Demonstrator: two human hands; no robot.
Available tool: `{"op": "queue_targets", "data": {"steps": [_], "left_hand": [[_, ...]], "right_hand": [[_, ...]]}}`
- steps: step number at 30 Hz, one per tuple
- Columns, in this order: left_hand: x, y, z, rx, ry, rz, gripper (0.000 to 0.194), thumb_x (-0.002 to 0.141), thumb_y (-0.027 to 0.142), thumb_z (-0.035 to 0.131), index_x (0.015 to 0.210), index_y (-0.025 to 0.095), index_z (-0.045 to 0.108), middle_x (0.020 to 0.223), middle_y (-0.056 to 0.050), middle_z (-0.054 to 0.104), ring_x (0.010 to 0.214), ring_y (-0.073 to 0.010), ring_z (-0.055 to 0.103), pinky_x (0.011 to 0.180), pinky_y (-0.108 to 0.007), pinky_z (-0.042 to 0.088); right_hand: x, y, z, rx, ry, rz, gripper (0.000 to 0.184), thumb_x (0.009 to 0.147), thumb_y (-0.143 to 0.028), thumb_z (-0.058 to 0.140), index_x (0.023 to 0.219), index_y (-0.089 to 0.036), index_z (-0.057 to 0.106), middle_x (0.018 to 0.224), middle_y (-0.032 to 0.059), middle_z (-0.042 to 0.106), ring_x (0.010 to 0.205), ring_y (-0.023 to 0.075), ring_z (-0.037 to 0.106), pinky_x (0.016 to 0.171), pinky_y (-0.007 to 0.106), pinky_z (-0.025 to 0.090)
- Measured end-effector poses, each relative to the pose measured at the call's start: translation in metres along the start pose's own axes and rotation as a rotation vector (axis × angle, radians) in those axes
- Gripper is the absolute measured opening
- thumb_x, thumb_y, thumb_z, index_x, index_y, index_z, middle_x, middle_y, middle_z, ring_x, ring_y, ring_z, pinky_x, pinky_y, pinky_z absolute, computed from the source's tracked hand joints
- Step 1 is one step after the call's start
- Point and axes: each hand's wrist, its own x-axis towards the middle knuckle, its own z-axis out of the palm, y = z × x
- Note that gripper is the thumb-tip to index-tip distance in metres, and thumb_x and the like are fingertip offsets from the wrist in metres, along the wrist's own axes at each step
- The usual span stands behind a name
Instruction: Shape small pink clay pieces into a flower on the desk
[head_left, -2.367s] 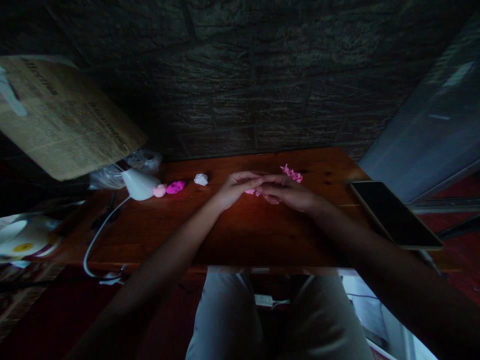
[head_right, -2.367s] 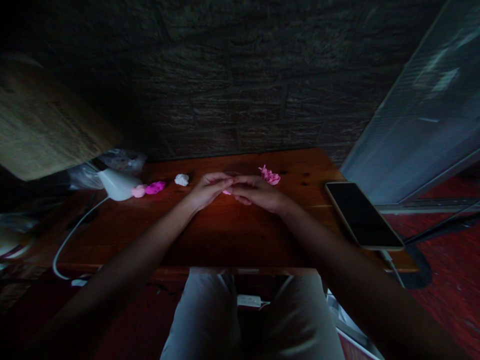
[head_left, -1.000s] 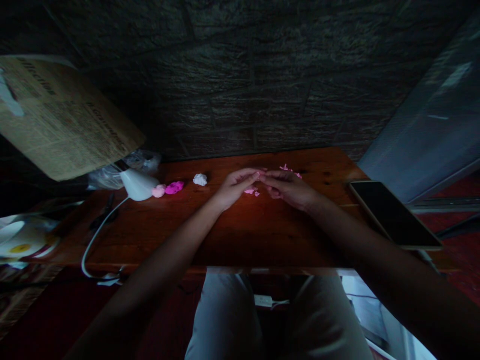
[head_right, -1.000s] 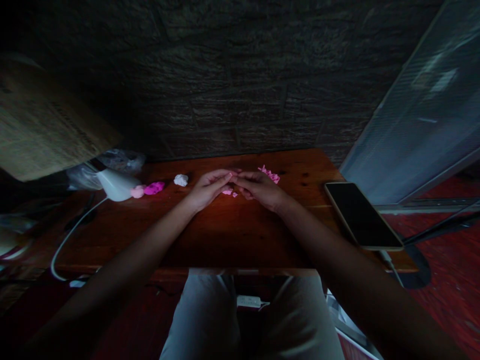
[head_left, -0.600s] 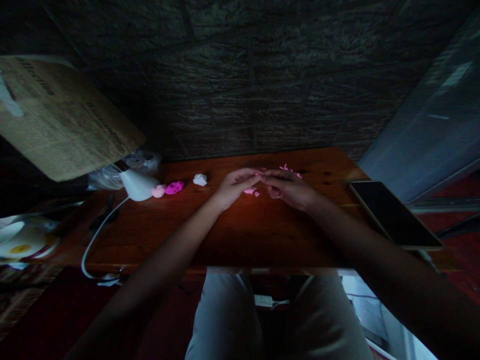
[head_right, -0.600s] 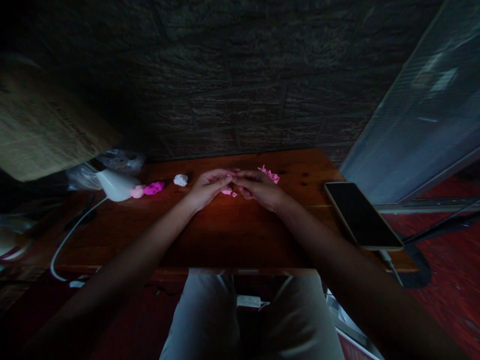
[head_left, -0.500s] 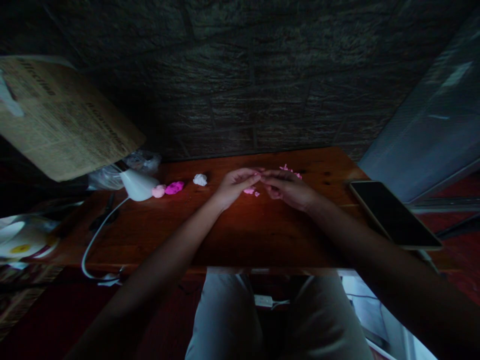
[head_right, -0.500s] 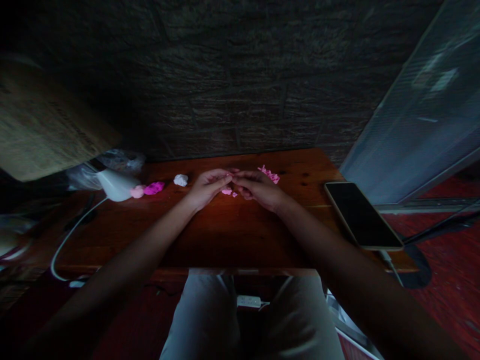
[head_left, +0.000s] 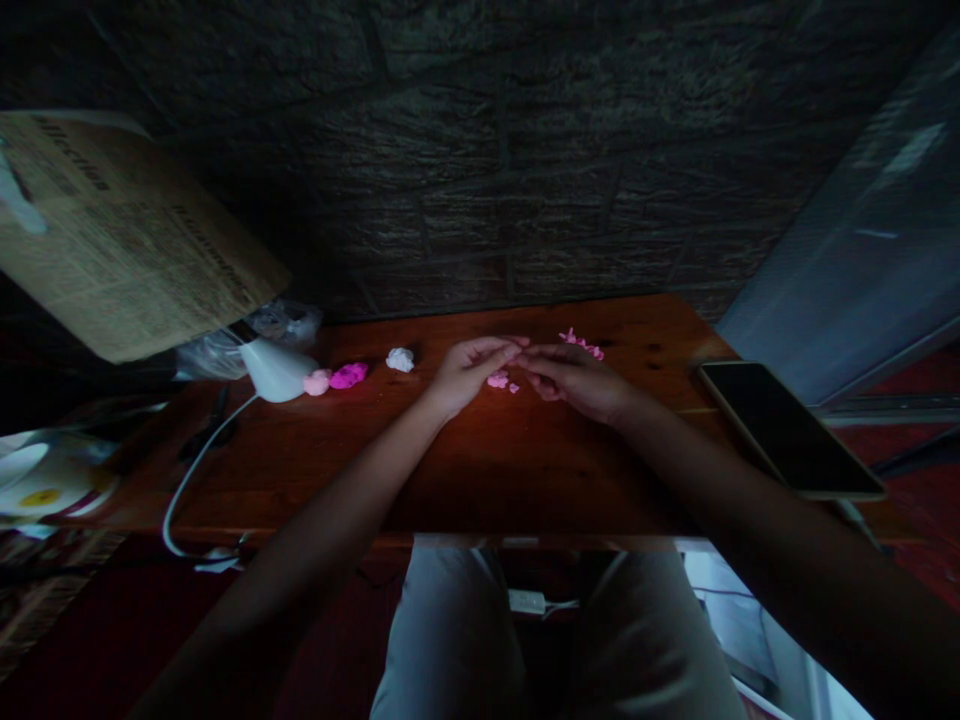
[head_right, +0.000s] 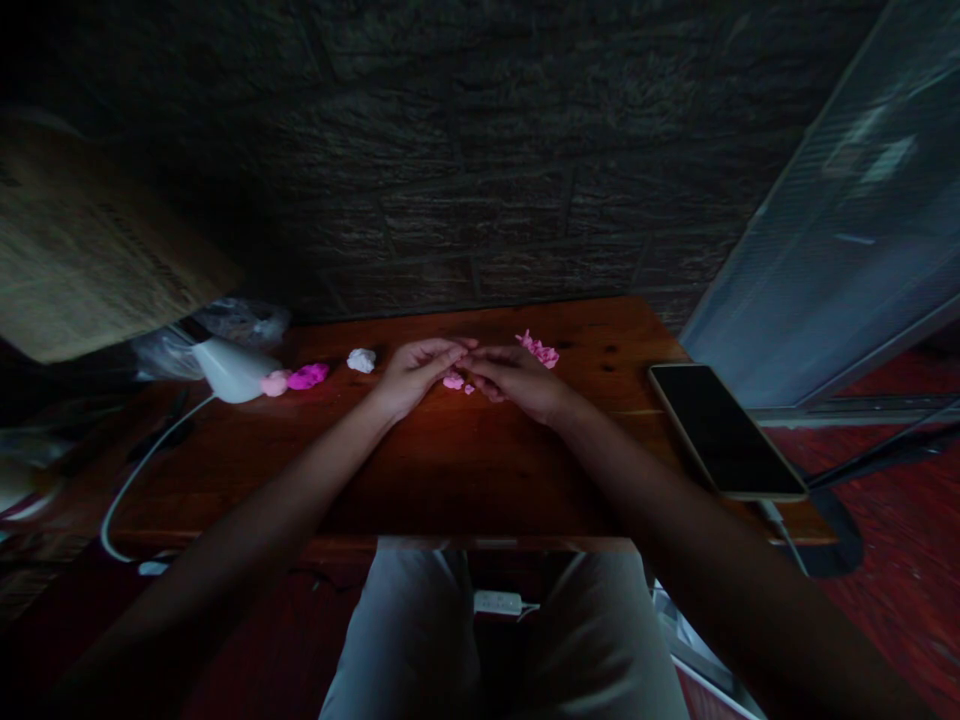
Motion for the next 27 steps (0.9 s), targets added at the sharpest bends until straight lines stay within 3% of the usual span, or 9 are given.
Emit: {"op": "queue_targets", "data": {"steps": [3,9,18,24,27], "left_hand": [[0.0001,-0.0002,-0.0001,0.000,0.005,0.018,0.022,0.077,0.039,0.079,0.084,0.018,0.077,0.116,-0.009,0.073,0.098,-0.0193,0.069,0.079,-0.030,0.054],[0.0005,0.0006,-0.0003,-0.033,0.049,0.019,0.023,0.071,0.034,0.084,0.075,0.015,0.072,0.114,-0.010,0.074,0.091,-0.0172,0.070,0.072,-0.027,0.053],[-0.0002,0.0032,0.0019,0.009,-0.023,0.037,0.026,0.081,0.042,0.075,0.087,0.017,0.077,0.118,-0.011,0.073,0.101,-0.0201,0.069,0.080,-0.029,0.054],[-0.0008,0.0036,0.0006,-0.039,0.037,0.037,0.023,0.069,0.030,0.085,0.071,0.014,0.069,0.112,-0.010,0.075,0.093,-0.0174,0.070,0.076,-0.028,0.053],[-0.0008,0.0020,-0.0007,-0.040,0.049,0.025,0.023,0.071,0.030,0.084,0.072,0.013,0.069,0.113,-0.010,0.074,0.092,-0.0168,0.070,0.075,-0.027,0.052]], "right_hand": [[0.0009,0.0013,-0.0020,-0.007,0.016,0.013,0.029,0.078,-0.045,0.077,0.086,-0.018,0.068,0.062,-0.0045,0.052,0.052,0.0068,0.039,0.046,0.023,0.024],[0.0004,0.0015,-0.0020,0.008,0.000,-0.003,0.027,0.079,-0.043,0.076,0.082,-0.018,0.065,0.061,-0.0058,0.050,0.050,0.0061,0.038,0.046,0.023,0.024],[-0.0010,0.0021,-0.0006,0.019,-0.021,-0.005,0.027,0.078,-0.042,0.076,0.089,-0.018,0.069,0.058,-0.0070,0.049,0.050,0.0061,0.037,0.047,0.023,0.024],[-0.0007,0.0010,0.0006,0.016,-0.034,-0.015,0.031,0.075,-0.045,0.079,0.084,-0.017,0.069,0.058,-0.0065,0.049,0.050,0.0061,0.037,0.046,0.023,0.023],[-0.0007,0.0008,0.0011,0.039,-0.026,0.001,0.032,0.073,-0.045,0.080,0.086,-0.017,0.070,0.059,-0.0065,0.051,0.050,0.0060,0.037,0.046,0.022,0.023]]}}
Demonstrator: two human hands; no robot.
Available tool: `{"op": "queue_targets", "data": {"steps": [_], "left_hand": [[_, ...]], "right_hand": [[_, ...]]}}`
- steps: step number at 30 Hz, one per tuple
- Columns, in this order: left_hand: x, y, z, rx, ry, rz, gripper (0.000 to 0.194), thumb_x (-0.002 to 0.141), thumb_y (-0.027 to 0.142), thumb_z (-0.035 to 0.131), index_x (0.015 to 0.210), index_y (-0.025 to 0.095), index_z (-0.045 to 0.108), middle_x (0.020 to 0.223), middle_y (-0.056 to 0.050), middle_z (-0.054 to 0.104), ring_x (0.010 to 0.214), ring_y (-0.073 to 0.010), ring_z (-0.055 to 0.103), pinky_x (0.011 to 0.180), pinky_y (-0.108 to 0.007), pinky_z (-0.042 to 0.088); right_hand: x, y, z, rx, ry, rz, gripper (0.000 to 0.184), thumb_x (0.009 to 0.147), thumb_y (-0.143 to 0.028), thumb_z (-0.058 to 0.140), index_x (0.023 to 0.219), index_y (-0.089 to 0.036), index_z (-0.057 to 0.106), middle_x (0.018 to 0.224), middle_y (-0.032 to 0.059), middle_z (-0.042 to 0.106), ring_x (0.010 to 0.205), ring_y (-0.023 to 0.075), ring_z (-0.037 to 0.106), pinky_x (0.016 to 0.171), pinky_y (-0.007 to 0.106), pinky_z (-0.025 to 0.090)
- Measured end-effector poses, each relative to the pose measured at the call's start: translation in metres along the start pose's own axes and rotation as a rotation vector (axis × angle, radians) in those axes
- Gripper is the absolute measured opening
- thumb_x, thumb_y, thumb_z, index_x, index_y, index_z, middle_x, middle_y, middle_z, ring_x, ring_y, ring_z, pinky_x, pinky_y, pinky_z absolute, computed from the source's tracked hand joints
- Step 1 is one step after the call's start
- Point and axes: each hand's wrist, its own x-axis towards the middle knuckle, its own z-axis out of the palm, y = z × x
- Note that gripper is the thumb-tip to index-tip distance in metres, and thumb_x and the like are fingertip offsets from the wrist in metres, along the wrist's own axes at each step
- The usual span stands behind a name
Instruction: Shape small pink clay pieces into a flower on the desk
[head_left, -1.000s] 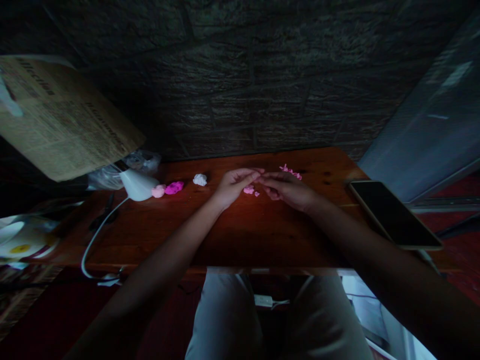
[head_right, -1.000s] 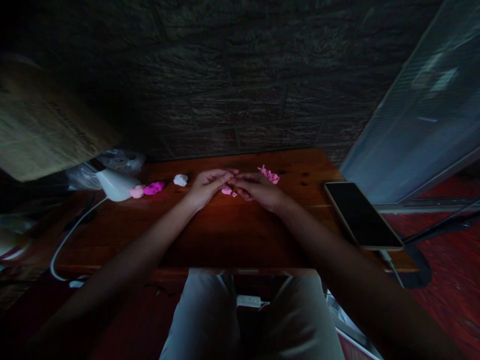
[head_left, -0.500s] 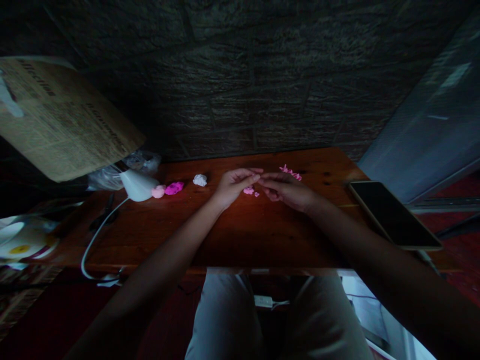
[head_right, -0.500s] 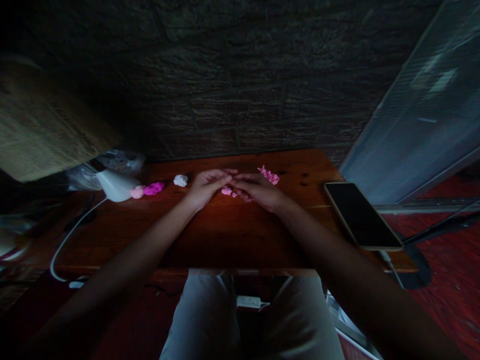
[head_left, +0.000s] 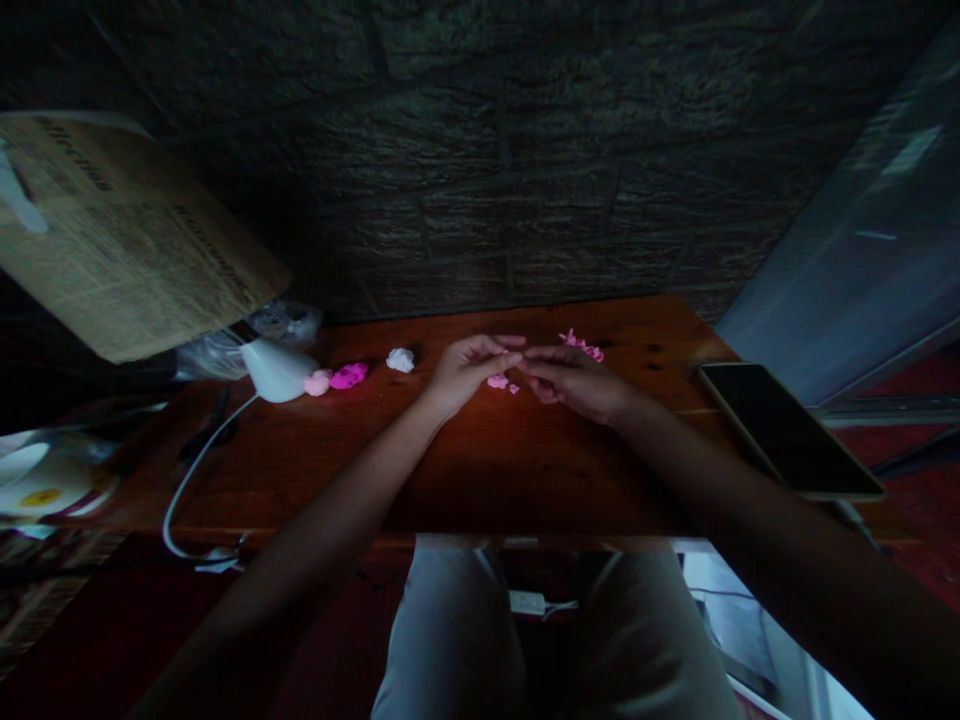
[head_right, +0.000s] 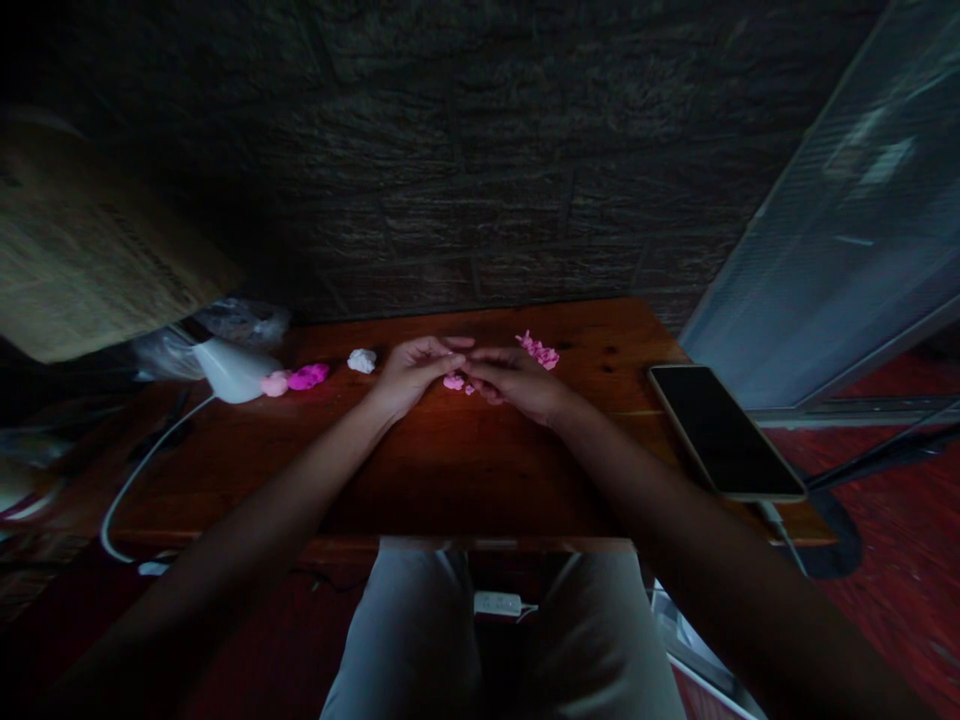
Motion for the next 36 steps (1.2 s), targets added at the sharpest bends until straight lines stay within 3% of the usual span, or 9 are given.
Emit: {"op": "queue_targets", "data": {"steps": [9,14,21,27,31,36], "left_hand": [[0.0013,-0.0040,0.0004,0.002,-0.128,-0.076,0.031,0.084,0.044,0.071,0.102,0.018,0.076,0.128,-0.011,0.068,0.090,-0.0153,0.069,0.070,-0.024,0.052],[0.0006,-0.0012,0.0016,0.032,-0.061,-0.036,0.023,0.079,0.038,0.077,0.088,0.016,0.075,0.118,-0.010,0.072,0.091,-0.0143,0.068,0.071,-0.023,0.052],[0.0024,-0.0026,0.0017,-0.049,0.035,-0.062,0.029,0.071,0.034,0.084,0.076,0.015,0.063,0.110,-0.007,0.073,0.073,-0.0092,0.065,0.063,-0.023,0.050],[0.0008,-0.0045,0.0016,0.005,-0.068,-0.052,0.029,0.077,0.042,0.078,0.087,0.015,0.072,0.120,-0.011,0.071,0.093,-0.0160,0.069,0.071,-0.023,0.053],[0.0006,-0.0059,0.0026,0.057,-0.159,-0.081,0.039,0.086,0.050,0.068,0.103,0.015,0.074,0.108,-0.011,0.074,0.084,-0.0144,0.069,0.070,-0.024,0.054],[-0.0001,-0.0029,0.0042,0.057,-0.160,-0.092,0.042,0.086,0.050,0.067,0.109,0.016,0.074,0.102,-0.010,0.075,0.079,-0.0135,0.070,0.070,-0.023,0.055]], "right_hand": [[0.0011,0.0041,-0.0021,0.019,0.018,0.022,0.027,0.078,-0.039,0.078,0.094,-0.018,0.071,0.058,-0.0058,0.051,0.051,0.0069,0.036,0.046,0.024,0.023],[0.0010,0.0035,-0.0013,0.011,0.025,0.033,0.025,0.078,-0.038,0.078,0.093,-0.019,0.070,0.060,-0.0056,0.052,0.052,0.0069,0.038,0.047,0.023,0.025],[0.0004,0.0012,-0.0009,0.007,0.025,0.035,0.023,0.078,-0.037,0.077,0.091,-0.020,0.070,0.063,-0.0043,0.056,0.053,0.0072,0.040,0.047,0.023,0.026],[-0.0002,0.0014,-0.0008,0.042,0.006,0.016,0.021,0.076,-0.033,0.077,0.090,-0.019,0.069,0.062,-0.0058,0.055,0.050,0.0059,0.038,0.046,0.022,0.025],[0.0006,0.0025,-0.0009,0.031,0.001,0.013,0.025,0.076,-0.037,0.078,0.090,-0.018,0.070,0.061,-0.0058,0.054,0.049,0.0056,0.037,0.045,0.022,0.024],[0.0000,0.0004,0.0006,0.003,-0.003,0.005,0.027,0.075,-0.041,0.079,0.087,-0.018,0.071,0.060,-0.0056,0.053,0.050,0.0054,0.036,0.045,0.022,0.023]]}}
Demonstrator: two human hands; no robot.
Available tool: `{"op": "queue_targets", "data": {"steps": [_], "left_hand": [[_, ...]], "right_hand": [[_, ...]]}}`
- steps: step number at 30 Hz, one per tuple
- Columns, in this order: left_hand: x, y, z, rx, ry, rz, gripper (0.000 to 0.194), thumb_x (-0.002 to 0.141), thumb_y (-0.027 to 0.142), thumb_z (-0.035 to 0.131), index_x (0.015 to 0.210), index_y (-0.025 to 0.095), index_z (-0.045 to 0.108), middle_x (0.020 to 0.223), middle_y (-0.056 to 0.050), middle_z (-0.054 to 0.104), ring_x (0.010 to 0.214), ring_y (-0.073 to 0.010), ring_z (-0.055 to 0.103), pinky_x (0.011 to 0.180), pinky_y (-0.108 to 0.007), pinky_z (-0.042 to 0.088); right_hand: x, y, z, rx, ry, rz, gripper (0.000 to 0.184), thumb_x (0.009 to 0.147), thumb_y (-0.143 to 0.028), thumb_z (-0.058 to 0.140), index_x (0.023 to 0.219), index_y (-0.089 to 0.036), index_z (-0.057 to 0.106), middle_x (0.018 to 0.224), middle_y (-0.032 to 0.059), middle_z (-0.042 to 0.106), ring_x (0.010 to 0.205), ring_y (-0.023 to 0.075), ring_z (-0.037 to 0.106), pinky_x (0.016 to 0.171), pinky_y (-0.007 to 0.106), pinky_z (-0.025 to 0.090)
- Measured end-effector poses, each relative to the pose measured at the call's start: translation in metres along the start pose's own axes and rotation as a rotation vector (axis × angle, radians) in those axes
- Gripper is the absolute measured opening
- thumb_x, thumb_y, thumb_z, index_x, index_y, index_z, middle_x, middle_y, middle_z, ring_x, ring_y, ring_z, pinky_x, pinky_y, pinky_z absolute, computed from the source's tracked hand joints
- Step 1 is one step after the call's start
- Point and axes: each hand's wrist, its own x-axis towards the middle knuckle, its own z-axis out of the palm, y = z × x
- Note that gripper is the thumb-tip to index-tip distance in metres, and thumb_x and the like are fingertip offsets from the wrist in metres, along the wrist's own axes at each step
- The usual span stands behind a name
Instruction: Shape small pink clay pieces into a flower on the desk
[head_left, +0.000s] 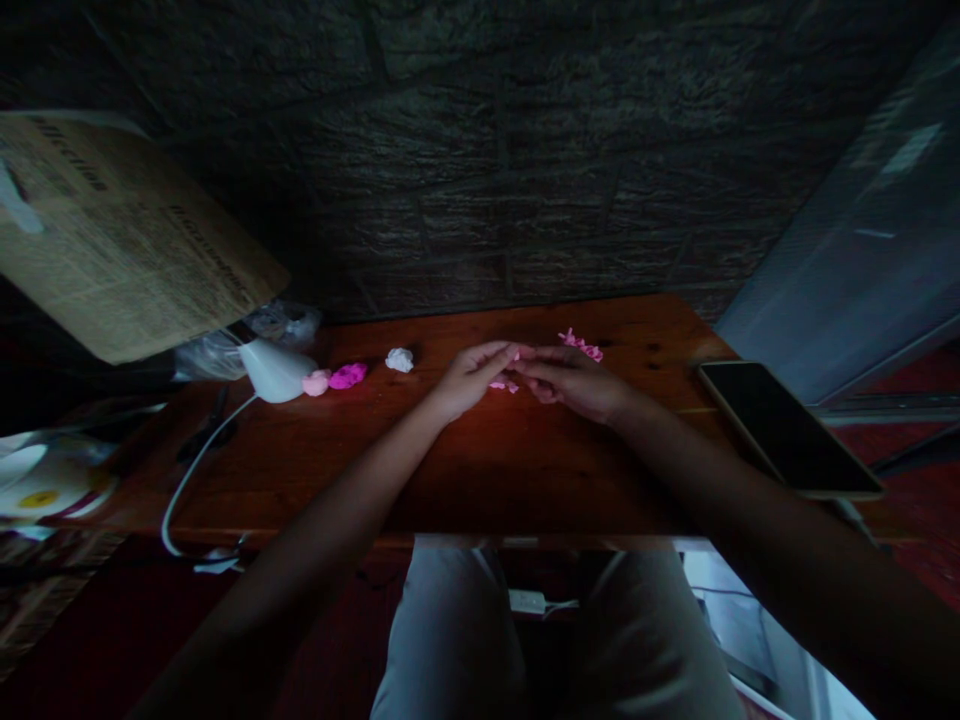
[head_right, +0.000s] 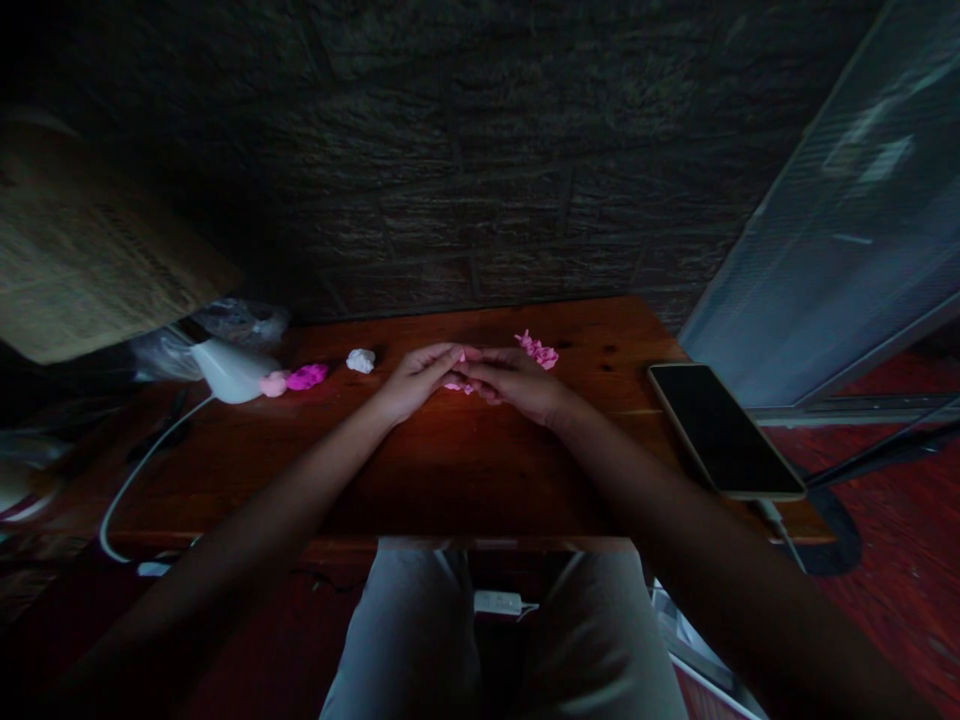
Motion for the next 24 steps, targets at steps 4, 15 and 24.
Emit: {"op": "queue_targets", "data": {"steps": [4,15,24], "left_hand": [[-0.0004,0.0015,0.0004,0.023,0.042,0.018,0.038,0.083,0.045,0.072,0.108,0.017,0.073,0.106,-0.009,0.074,0.081,-0.0142,0.070,0.069,-0.024,0.056],[-0.0008,0.0038,-0.0010,0.019,0.117,0.051,0.028,0.079,0.041,0.077,0.093,0.018,0.074,0.115,-0.010,0.073,0.095,-0.0178,0.069,0.073,-0.026,0.055],[0.0005,0.0012,-0.0031,0.008,0.109,0.043,0.031,0.078,0.043,0.078,0.092,0.016,0.073,0.111,-0.010,0.074,0.091,-0.0168,0.069,0.071,-0.026,0.054]], "right_hand": [[-0.0003,-0.0007,-0.0008,-0.001,0.004,-0.004,0.027,0.075,-0.041,0.079,0.087,-0.019,0.071,0.061,-0.0056,0.054,0.050,0.0054,0.036,0.045,0.022,0.023],[0.0011,0.0007,-0.0044,-0.049,0.003,-0.027,0.024,0.080,-0.041,0.076,0.086,-0.019,0.069,0.060,-0.0061,0.048,0.051,0.0060,0.035,0.047,0.024,0.022],[0.0003,-0.0006,-0.0030,-0.062,0.008,-0.038,0.030,0.077,-0.046,0.076,0.083,-0.018,0.069,0.057,-0.0070,0.047,0.050,0.0061,0.035,0.047,0.023,0.023]]}}
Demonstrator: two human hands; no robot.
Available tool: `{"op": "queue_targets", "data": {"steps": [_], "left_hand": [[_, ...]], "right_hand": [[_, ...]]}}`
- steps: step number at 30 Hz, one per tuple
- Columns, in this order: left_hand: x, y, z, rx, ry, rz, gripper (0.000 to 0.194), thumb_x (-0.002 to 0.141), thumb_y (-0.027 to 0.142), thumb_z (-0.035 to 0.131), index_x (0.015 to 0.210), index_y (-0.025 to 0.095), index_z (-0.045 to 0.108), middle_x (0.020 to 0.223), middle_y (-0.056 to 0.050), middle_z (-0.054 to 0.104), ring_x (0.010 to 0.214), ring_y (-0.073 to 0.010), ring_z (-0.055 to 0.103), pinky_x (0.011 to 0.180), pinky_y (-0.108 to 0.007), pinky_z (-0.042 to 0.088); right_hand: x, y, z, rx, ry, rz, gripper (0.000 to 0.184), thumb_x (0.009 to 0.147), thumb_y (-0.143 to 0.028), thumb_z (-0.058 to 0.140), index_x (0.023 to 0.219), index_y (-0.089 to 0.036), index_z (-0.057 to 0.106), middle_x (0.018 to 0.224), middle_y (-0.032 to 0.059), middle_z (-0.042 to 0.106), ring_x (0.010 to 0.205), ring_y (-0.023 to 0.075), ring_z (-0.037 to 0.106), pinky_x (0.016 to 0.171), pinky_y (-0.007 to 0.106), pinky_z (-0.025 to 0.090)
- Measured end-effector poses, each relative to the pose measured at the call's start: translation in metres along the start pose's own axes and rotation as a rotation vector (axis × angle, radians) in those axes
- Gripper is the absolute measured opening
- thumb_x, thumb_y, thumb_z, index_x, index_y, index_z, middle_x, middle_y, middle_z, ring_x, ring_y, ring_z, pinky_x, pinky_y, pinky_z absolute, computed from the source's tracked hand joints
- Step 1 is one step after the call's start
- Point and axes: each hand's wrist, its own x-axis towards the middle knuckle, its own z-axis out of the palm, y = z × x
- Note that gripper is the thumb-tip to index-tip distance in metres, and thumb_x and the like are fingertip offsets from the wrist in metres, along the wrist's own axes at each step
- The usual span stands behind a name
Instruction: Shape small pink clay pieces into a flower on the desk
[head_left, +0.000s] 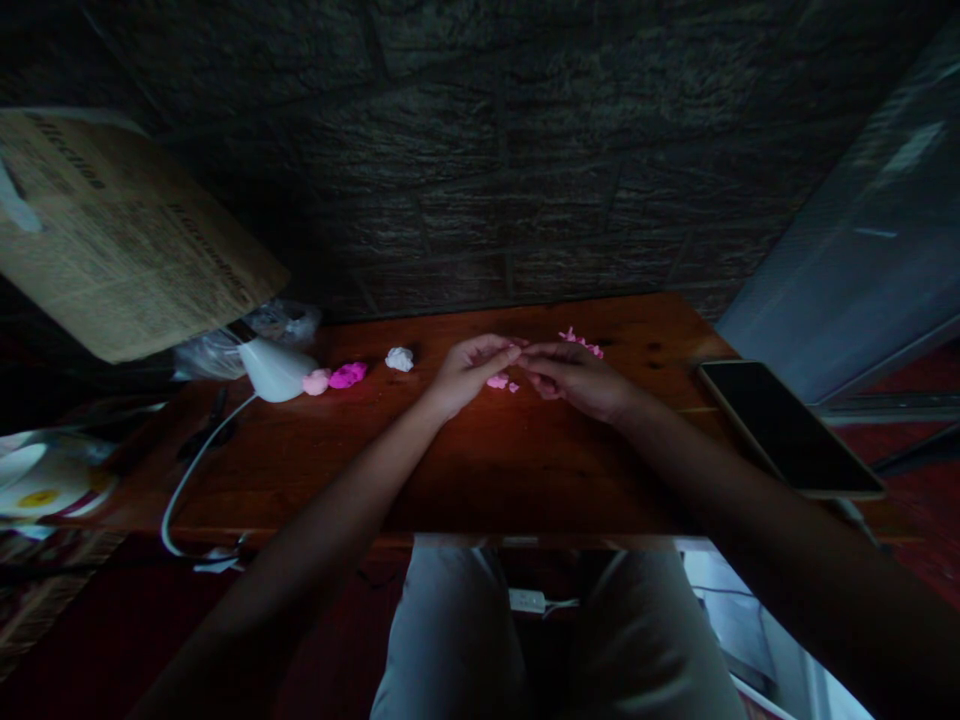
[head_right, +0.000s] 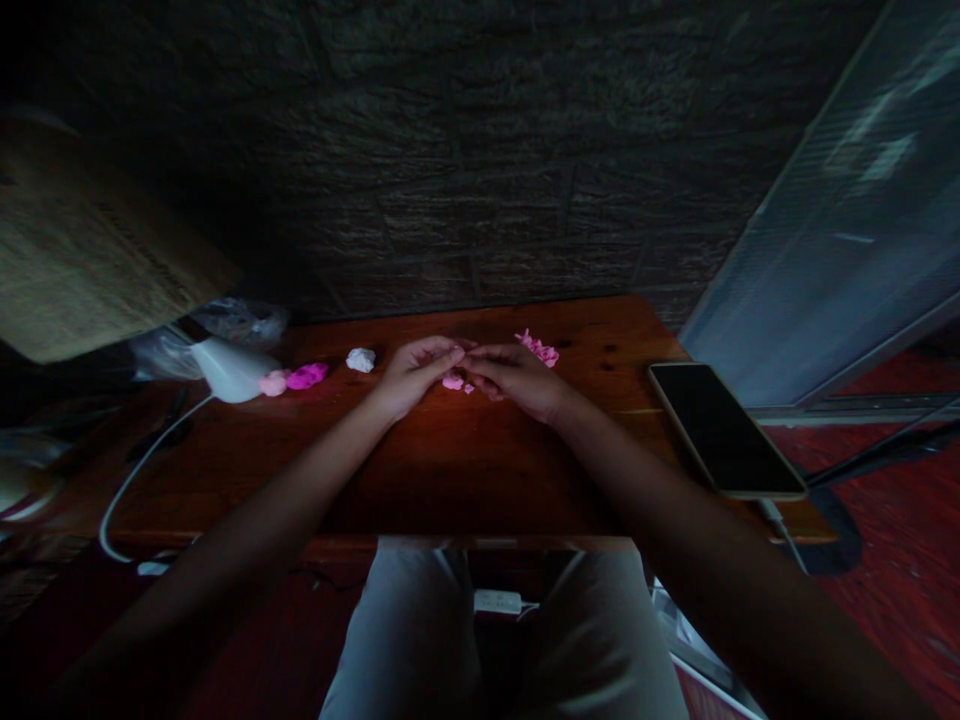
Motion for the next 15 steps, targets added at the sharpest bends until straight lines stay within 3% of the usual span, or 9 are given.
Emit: {"op": "queue_targets", "data": {"steps": [6,15], "left_hand": [[-0.0006,-0.0023,-0.0009,-0.007,-0.011,-0.028,0.035,0.077,0.041,0.079,0.101,0.017,0.073,0.102,-0.008,0.075,0.087,-0.0170,0.070,0.069,-0.026,0.055],[-0.0010,0.0005,0.0011,-0.008,-0.011,0.007,0.027,0.076,0.037,0.079,0.093,0.018,0.071,0.115,-0.009,0.072,0.099,-0.0206,0.069,0.075,-0.030,0.057]], "right_hand": [[-0.0003,-0.0013,0.0000,0.006,0.011,-0.010,0.026,0.078,-0.043,0.076,0.077,-0.019,0.066,0.060,-0.0059,0.050,0.050,0.0058,0.036,0.046,0.023,0.023],[0.0002,-0.0001,0.0005,0.014,0.038,0.014,0.025,0.074,-0.042,0.078,0.078,-0.020,0.068,0.060,-0.0056,0.050,0.051,0.0061,0.036,0.047,0.023,0.024]]}}
